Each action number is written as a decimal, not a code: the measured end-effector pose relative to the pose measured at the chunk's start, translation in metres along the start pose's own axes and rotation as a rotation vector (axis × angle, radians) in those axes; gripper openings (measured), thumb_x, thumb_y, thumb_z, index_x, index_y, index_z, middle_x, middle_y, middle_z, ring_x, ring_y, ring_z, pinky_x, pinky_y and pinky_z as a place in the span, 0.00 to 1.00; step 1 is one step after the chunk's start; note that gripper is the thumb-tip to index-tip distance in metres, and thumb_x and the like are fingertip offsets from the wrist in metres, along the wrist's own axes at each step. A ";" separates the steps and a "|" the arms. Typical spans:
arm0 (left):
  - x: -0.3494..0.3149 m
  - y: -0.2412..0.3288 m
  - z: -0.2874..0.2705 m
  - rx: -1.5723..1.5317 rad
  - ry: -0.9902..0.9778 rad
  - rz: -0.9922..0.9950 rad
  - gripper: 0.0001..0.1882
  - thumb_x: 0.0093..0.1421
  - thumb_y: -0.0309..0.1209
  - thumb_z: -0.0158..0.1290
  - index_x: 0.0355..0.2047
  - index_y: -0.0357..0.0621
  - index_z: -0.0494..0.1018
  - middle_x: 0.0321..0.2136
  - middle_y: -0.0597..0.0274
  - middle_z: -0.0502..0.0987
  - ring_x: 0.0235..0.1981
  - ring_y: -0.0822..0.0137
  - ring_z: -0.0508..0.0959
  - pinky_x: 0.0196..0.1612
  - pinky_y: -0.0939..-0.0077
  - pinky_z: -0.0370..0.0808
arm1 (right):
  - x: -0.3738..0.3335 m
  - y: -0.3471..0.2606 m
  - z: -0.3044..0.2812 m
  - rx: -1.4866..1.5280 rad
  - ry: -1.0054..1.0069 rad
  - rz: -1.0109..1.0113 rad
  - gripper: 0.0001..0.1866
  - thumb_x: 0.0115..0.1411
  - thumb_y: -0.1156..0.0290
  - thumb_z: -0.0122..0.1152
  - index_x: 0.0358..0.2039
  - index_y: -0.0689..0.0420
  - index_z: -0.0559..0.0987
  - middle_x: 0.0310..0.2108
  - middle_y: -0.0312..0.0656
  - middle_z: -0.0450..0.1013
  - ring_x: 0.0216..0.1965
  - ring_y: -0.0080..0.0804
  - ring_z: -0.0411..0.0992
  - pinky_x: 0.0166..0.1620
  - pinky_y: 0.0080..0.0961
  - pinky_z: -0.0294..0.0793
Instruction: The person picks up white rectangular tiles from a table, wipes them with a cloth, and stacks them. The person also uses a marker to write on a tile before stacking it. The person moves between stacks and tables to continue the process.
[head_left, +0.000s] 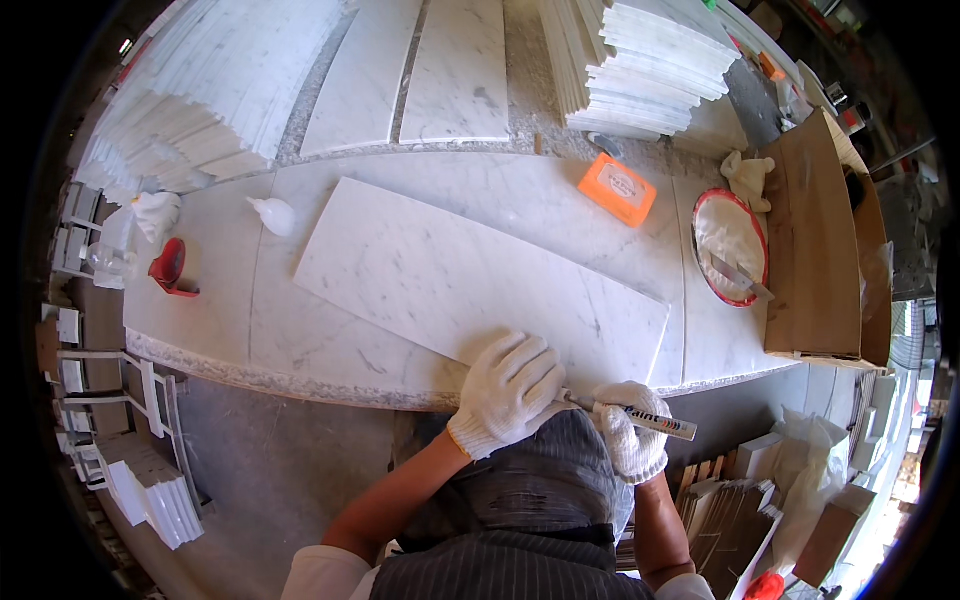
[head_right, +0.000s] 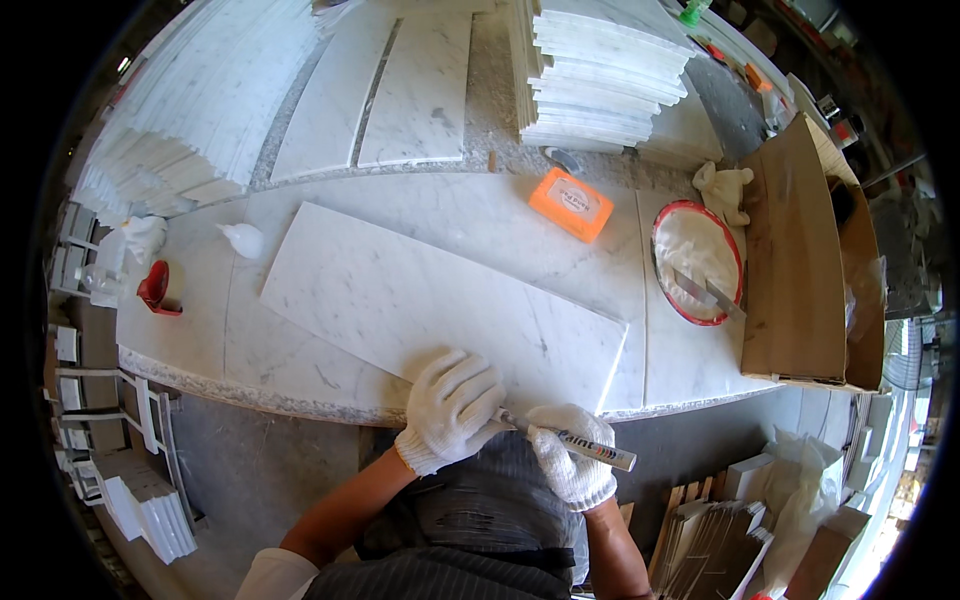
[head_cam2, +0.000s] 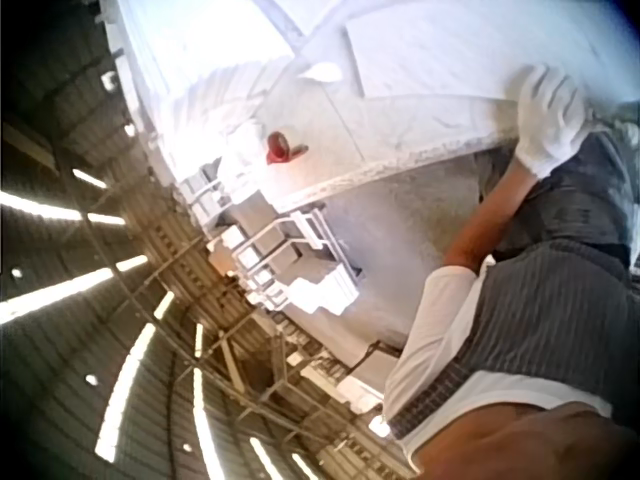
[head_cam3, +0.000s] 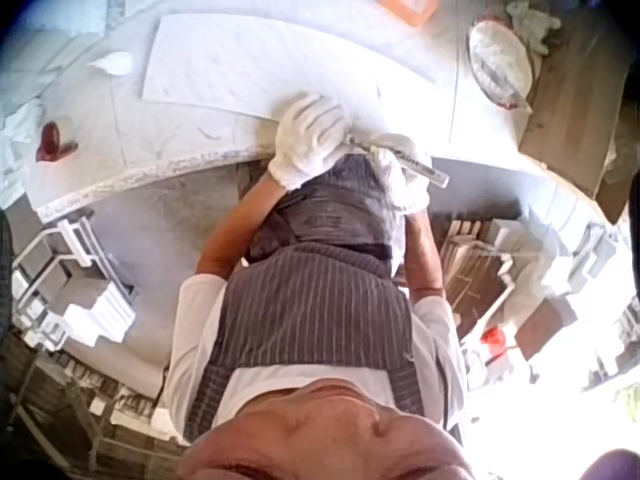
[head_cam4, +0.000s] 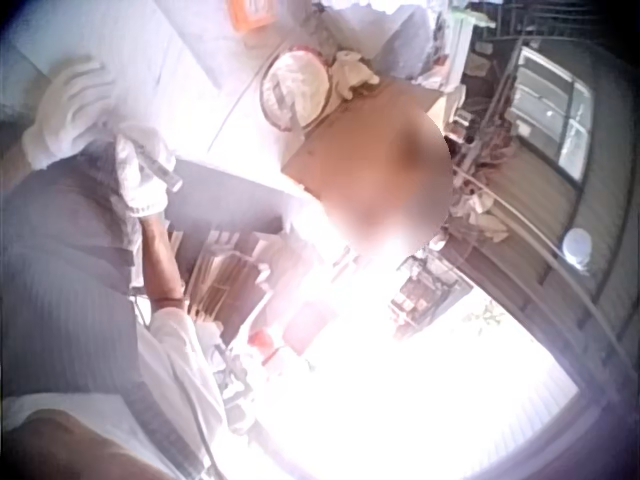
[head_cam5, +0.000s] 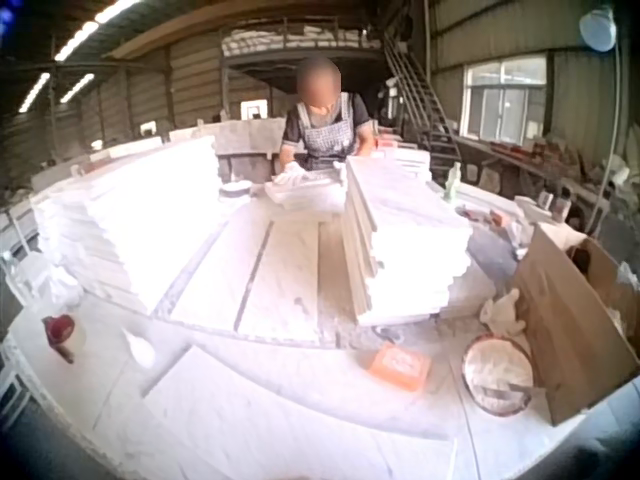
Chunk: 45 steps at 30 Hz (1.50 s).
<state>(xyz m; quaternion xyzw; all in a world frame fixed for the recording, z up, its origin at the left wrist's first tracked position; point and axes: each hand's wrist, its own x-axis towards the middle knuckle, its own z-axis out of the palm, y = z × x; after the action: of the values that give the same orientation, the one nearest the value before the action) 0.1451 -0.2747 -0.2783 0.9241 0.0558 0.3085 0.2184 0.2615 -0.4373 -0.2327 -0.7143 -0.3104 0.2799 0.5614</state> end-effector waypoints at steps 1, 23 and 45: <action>0.000 0.000 0.000 -0.004 0.011 0.003 0.22 0.43 0.41 0.65 0.37 0.45 0.74 0.41 0.61 0.77 0.48 0.57 0.75 0.54 0.55 0.70 | 0.000 0.002 0.000 0.030 0.016 0.007 0.14 0.58 0.64 0.62 0.35 0.64 0.80 0.25 0.45 0.77 0.26 0.29 0.76 0.33 0.27 0.75; -0.010 0.024 -0.045 -0.095 -0.140 -0.223 0.11 0.56 0.38 0.58 0.36 0.48 0.73 0.33 0.65 0.76 0.40 0.63 0.75 0.47 0.64 0.71 | -0.005 -0.016 0.005 0.167 -0.055 0.157 0.24 0.57 0.54 0.66 0.34 0.66 0.77 0.25 0.42 0.76 0.23 0.25 0.75 0.28 0.20 0.76; 0.001 0.049 -0.069 -0.501 -0.184 -0.499 0.12 0.60 0.34 0.55 0.41 0.41 0.73 0.34 0.54 0.79 0.35 0.52 0.78 0.37 0.61 0.74 | -0.002 -0.035 0.022 0.440 -0.075 0.296 0.23 0.60 0.51 0.62 0.36 0.62 0.72 0.24 0.41 0.73 0.21 0.20 0.67 0.24 0.17 0.68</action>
<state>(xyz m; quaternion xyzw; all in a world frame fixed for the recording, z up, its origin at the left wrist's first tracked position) 0.1030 -0.2928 -0.2067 0.8236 0.1825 0.1654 0.5108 0.2392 -0.4191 -0.2027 -0.6017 -0.1549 0.4459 0.6444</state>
